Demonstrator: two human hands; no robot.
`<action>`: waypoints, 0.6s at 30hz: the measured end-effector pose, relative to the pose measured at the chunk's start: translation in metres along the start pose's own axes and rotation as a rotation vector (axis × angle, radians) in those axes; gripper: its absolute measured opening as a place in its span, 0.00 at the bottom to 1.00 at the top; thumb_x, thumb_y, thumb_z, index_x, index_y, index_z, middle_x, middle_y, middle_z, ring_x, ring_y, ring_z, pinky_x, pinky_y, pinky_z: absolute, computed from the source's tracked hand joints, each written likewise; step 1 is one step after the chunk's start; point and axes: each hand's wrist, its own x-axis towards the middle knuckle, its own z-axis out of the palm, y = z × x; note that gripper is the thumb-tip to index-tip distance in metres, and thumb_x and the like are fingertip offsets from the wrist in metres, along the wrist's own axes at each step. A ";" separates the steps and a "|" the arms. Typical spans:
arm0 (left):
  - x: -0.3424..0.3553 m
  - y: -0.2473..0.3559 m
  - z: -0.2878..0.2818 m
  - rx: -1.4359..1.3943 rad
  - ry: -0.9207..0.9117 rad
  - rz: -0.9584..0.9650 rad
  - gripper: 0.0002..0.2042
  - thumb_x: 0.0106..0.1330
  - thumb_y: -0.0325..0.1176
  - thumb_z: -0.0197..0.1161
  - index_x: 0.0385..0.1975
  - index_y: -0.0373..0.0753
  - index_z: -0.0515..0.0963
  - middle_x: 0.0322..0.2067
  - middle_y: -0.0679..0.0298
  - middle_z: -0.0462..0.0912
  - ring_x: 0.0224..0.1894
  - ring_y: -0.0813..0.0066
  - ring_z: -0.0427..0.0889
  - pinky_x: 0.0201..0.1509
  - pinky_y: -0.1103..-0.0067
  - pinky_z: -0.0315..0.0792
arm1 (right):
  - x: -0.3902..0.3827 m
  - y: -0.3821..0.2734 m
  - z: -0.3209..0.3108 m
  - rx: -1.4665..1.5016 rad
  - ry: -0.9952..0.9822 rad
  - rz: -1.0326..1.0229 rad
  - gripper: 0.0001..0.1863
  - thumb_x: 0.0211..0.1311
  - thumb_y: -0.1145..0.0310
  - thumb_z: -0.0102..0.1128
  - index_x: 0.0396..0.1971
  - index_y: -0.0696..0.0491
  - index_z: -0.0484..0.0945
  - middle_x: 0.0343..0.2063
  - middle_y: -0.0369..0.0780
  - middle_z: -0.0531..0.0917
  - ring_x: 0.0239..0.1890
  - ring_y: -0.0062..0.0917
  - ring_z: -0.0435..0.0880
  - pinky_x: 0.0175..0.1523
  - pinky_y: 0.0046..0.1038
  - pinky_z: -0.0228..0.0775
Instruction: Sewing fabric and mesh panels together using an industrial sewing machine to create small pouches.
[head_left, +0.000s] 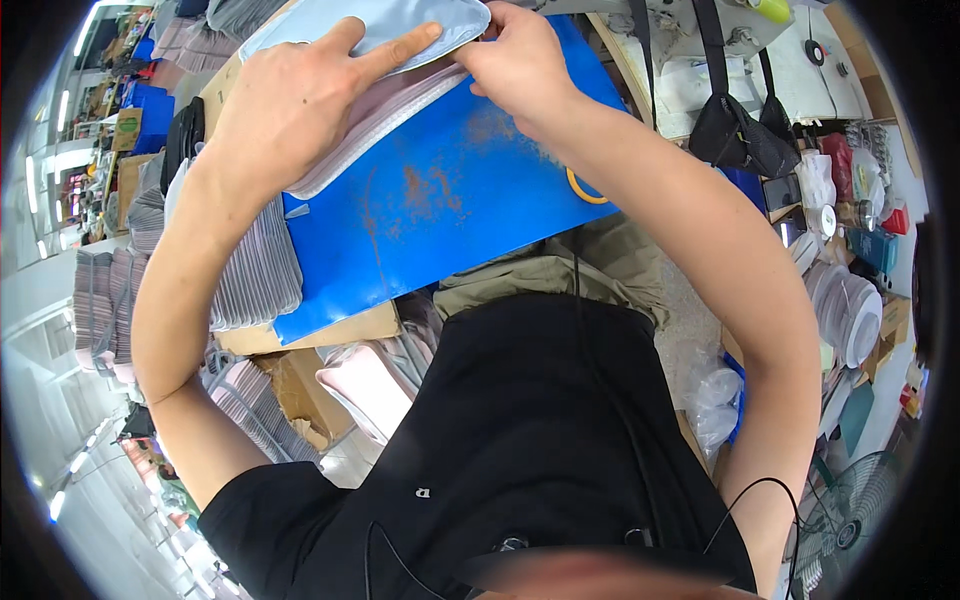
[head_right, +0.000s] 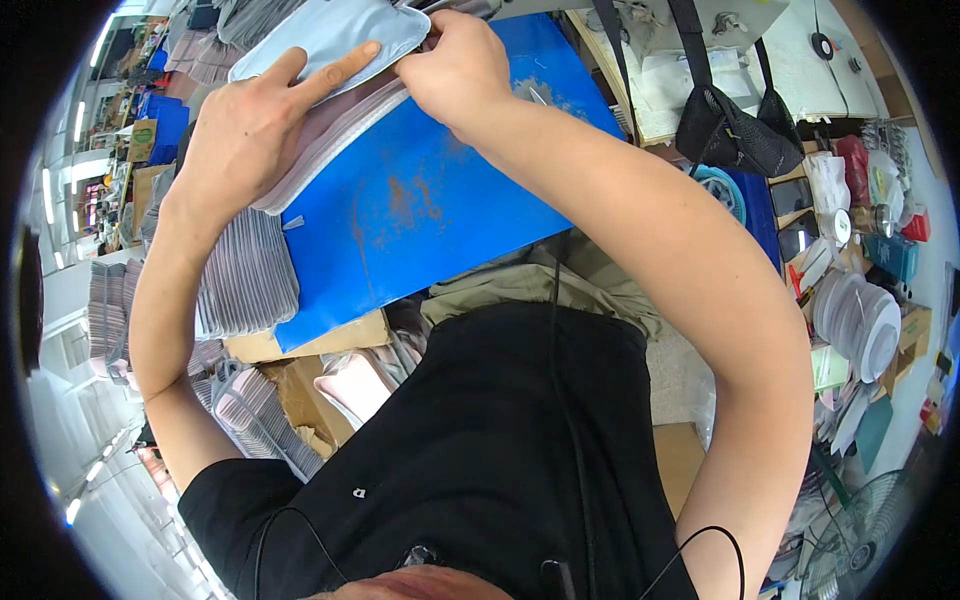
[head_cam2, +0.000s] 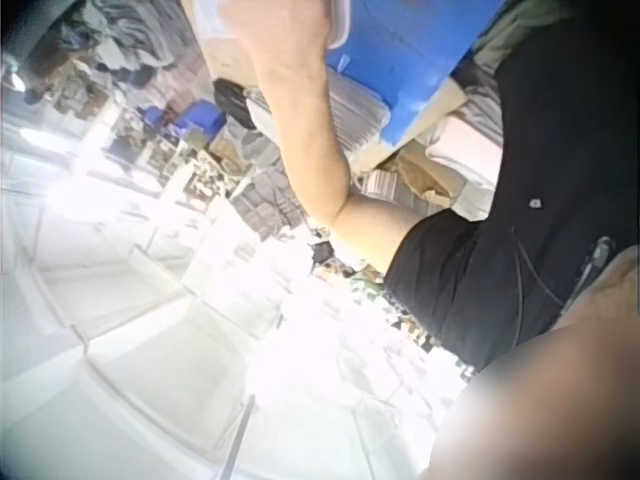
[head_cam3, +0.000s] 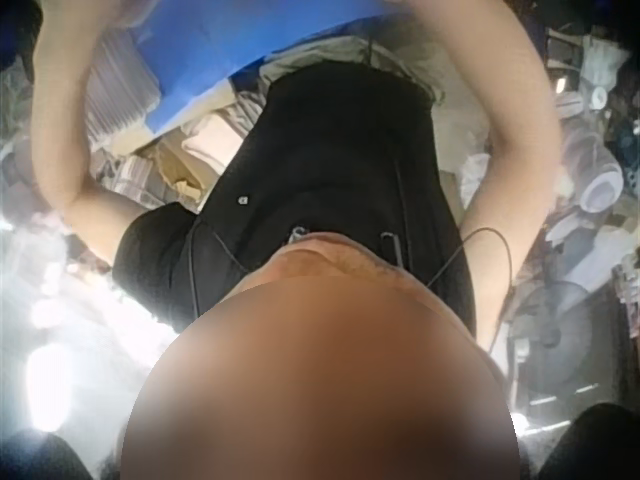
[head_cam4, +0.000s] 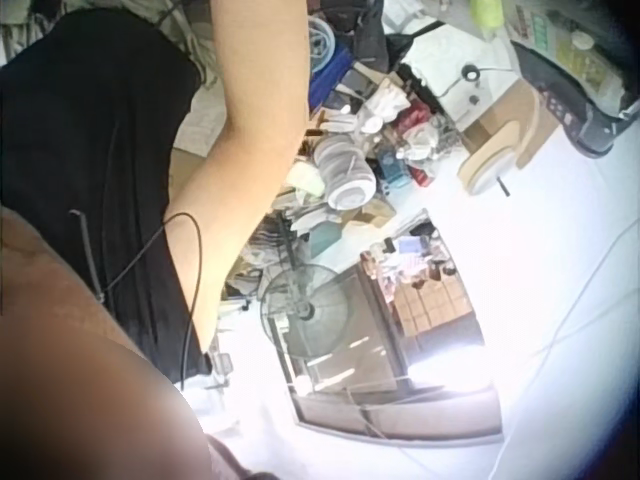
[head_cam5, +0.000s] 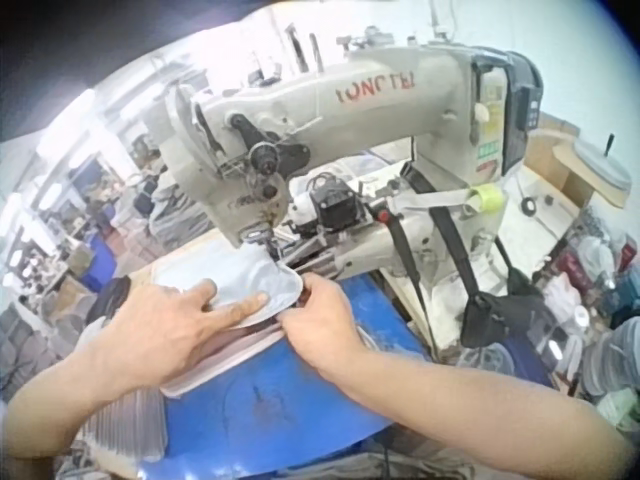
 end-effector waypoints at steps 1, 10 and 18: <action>0.000 -0.002 0.001 0.028 -0.006 0.028 0.38 0.67 0.26 0.60 0.74 0.73 0.62 0.34 0.62 0.74 0.23 0.63 0.81 0.29 0.71 0.80 | 0.002 0.002 -0.003 0.016 -0.046 0.017 0.18 0.53 0.68 0.72 0.43 0.59 0.87 0.32 0.40 0.88 0.34 0.22 0.88 0.39 0.28 0.78; 0.005 -0.017 -0.006 0.106 -0.077 0.090 0.34 0.68 0.28 0.61 0.73 0.70 0.67 0.38 0.60 0.77 0.26 0.64 0.85 0.32 0.71 0.83 | -0.005 0.005 -0.030 0.374 -0.245 0.165 0.16 0.59 0.72 0.70 0.49 0.56 0.88 0.36 0.35 0.88 0.33 0.18 0.84 0.39 0.24 0.79; 0.025 -0.026 -0.025 0.108 -0.146 0.102 0.31 0.66 0.28 0.63 0.69 0.62 0.74 0.37 0.59 0.78 0.29 0.65 0.86 0.33 0.75 0.81 | 0.010 -0.009 -0.020 0.536 -0.233 0.332 0.13 0.60 0.73 0.70 0.45 0.59 0.86 0.37 0.37 0.88 0.37 0.18 0.85 0.40 0.24 0.81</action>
